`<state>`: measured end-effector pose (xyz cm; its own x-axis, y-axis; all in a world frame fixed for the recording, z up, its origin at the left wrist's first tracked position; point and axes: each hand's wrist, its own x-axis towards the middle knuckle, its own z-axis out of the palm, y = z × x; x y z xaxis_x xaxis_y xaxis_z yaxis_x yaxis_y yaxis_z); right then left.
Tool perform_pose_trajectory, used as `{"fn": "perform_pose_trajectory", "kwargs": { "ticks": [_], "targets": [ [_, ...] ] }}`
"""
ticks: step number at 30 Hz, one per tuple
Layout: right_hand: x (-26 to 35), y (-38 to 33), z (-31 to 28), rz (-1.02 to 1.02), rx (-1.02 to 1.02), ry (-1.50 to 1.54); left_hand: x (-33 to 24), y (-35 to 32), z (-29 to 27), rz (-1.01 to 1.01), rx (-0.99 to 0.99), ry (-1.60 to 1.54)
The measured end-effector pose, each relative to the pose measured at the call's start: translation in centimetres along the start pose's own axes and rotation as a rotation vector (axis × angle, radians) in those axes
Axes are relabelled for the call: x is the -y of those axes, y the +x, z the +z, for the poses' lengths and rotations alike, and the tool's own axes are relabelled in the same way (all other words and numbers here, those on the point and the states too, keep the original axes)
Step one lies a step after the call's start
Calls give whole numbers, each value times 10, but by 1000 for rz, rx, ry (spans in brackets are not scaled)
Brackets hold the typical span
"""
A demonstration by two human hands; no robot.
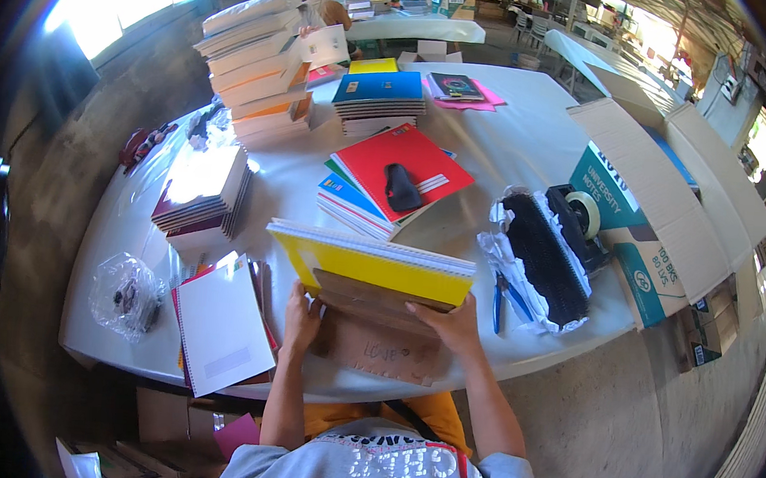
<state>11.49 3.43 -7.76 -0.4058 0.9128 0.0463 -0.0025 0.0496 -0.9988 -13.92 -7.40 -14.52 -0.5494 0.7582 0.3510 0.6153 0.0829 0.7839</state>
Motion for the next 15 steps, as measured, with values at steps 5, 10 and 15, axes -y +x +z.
{"fn": "perform_pose_trajectory", "kwargs": {
  "ticks": [5, 10, 15],
  "targets": [
    [-3, 29, -54, -194, 167, 289, -15, 4, -25, 150, -243, 198],
    [20, 115, -139, -169, -450, -696, -127, 28, -44, 498, -442, 174],
    [-36, 153, -146, -24, -367, -1394, -223, 23, 2, 670, -76, 105]
  ]
}}
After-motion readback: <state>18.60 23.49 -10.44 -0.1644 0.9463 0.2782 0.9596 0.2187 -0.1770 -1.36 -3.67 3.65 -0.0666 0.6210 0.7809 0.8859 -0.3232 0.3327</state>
